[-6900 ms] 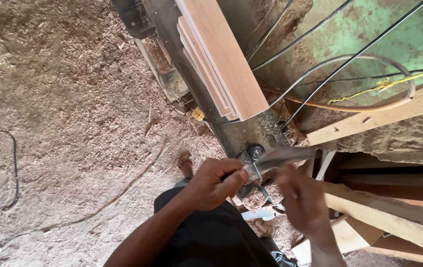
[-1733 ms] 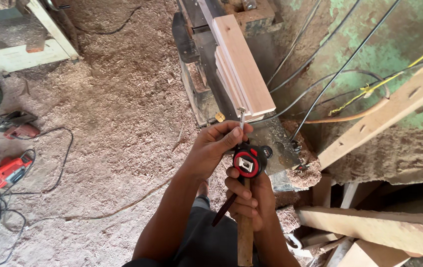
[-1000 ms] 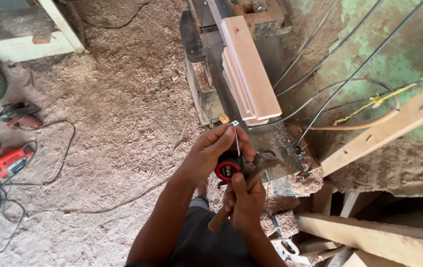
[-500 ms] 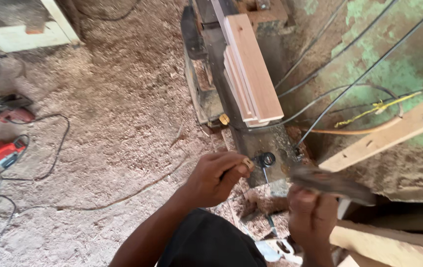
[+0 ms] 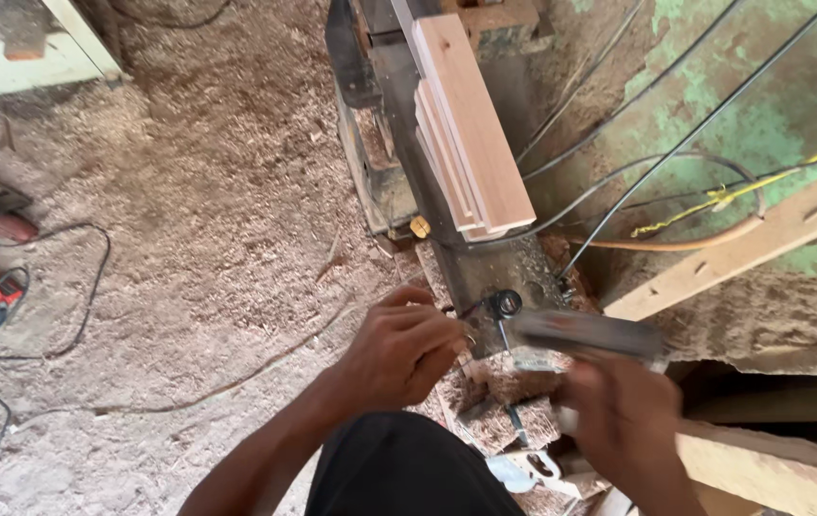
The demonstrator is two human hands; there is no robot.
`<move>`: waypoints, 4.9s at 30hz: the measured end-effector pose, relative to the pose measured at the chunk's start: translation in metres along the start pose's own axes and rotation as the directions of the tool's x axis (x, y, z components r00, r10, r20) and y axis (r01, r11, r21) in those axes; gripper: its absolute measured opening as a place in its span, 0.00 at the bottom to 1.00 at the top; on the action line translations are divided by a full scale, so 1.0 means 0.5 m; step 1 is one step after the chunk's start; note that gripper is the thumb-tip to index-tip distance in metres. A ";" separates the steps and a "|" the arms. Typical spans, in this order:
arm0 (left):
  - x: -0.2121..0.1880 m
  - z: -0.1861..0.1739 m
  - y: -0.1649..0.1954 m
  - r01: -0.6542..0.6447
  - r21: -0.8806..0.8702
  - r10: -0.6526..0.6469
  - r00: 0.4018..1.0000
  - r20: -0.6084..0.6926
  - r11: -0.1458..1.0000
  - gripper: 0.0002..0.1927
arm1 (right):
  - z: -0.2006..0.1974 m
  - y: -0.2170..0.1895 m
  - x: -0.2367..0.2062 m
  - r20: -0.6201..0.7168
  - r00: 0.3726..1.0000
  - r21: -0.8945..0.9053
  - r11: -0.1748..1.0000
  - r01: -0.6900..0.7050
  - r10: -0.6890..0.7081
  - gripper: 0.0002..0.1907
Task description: The person uses a tape measure and a pencil to measure and mark a wooden plank on a workbench. The person repeatedly measures different sections of the plank and marks them with a pencil.
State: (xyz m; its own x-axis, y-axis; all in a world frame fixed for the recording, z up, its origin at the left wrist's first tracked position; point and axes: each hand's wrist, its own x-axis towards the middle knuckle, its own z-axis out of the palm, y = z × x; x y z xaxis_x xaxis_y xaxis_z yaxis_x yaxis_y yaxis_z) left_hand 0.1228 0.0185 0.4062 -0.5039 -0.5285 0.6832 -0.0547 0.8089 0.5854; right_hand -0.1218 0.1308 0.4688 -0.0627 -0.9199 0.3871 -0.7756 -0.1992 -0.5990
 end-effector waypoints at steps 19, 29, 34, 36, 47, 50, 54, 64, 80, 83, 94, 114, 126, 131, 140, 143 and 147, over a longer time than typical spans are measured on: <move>-0.008 0.052 0.006 0.247 -0.608 -0.257 0.964 0.072 0.755 0.13 | 0.019 -0.024 -0.017 0.133 0.961 0.115 0.960 -0.257 0.241 0.11; -0.049 0.044 0.026 0.320 -0.330 -0.299 0.947 0.114 0.888 0.12 | 0.028 -0.026 -0.020 0.205 0.949 0.024 0.968 -0.249 0.239 0.12; -0.062 0.056 0.008 0.131 -0.203 -0.125 0.991 0.042 0.971 0.08 | 0.019 0.010 -0.035 0.176 0.984 -0.049 0.998 -0.032 0.040 0.15; -0.065 0.062 0.002 0.100 -0.175 -0.097 0.995 0.025 0.979 0.07 | 0.017 0.032 -0.046 0.330 0.907 -0.125 0.964 -0.233 0.262 0.15; -0.041 0.062 -0.028 -0.086 0.078 0.088 0.996 -0.019 0.993 0.03 | 0.005 0.033 -0.060 0.066 0.946 0.344 0.883 -0.320 0.318 0.13; -0.034 0.064 -0.017 -0.088 0.133 0.079 0.994 0.072 0.987 0.03 | 0.019 0.021 -0.044 0.140 0.966 0.051 0.972 -0.228 0.219 0.12; -0.018 0.057 -0.014 -0.137 0.097 0.138 0.990 -0.009 0.986 0.03 | 0.007 0.031 -0.020 0.167 0.940 0.113 0.941 -0.319 0.299 0.15; 0.001 0.059 -0.023 -0.176 0.077 0.176 0.984 0.013 0.981 0.01 | 0.002 0.101 -0.070 0.078 0.972 -0.051 0.975 -0.217 0.221 0.10; 0.024 0.021 -0.025 -0.215 0.099 0.211 0.976 0.045 0.972 0.04 | 0.005 0.025 -0.014 -0.037 0.977 0.363 0.914 -0.181 0.209 0.14; 0.021 0.029 -0.022 -0.227 0.152 0.214 0.972 0.098 0.962 0.03 | 0.000 0.007 -0.010 0.095 0.986 0.138 0.980 -0.147 0.134 0.14; -0.005 0.010 -0.029 0.198 -0.132 -0.183 0.976 0.120 0.971 0.13 | 0.039 0.018 0.006 0.181 0.956 0.378 0.881 -0.285 0.231 0.14; -0.016 -0.004 -0.023 -0.016 -0.991 -0.122 0.993 0.000 -0.136 0.13 | 0.205 -0.125 -0.058 0.212 0.865 0.823 0.395 -0.409 0.455 0.10; -0.051 -0.040 -0.009 -0.026 -0.998 -0.332 0.943 -0.007 -0.053 0.11 | 0.261 -0.158 -0.050 0.222 0.882 0.857 0.349 -0.380 0.416 0.17; -0.063 -0.101 -0.004 0.246 -0.944 -0.554 0.828 0.087 0.220 0.16 | 0.310 -0.175 -0.051 0.206 0.924 0.887 0.338 -0.315 0.323 0.20; -0.133 -0.175 0.028 0.470 -0.768 -0.744 0.668 -0.013 0.435 0.16 | 0.384 -0.208 -0.006 0.263 0.907 0.911 0.224 -0.346 0.330 0.19; -0.163 -0.163 0.011 0.465 -0.754 -0.760 0.646 -0.070 0.464 0.13 | 0.404 -0.195 -0.006 0.328 0.910 0.892 0.234 -0.387 0.254 0.17; -0.186 -0.122 -0.026 0.297 -0.894 -0.884 0.427 -0.189 0.335 0.09 | 0.448 -0.114 -0.015 0.476 0.795 0.816 0.148 -0.559 0.376 0.10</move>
State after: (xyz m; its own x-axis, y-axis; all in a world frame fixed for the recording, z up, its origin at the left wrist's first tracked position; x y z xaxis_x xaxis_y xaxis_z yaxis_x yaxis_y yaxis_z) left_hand 0.2227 0.0414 0.3616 -0.0037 -0.9897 -0.1433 0.6031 -0.1165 0.7891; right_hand 0.0639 0.0735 0.3429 -0.0422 -0.9670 -0.2512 0.4326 0.2090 -0.8770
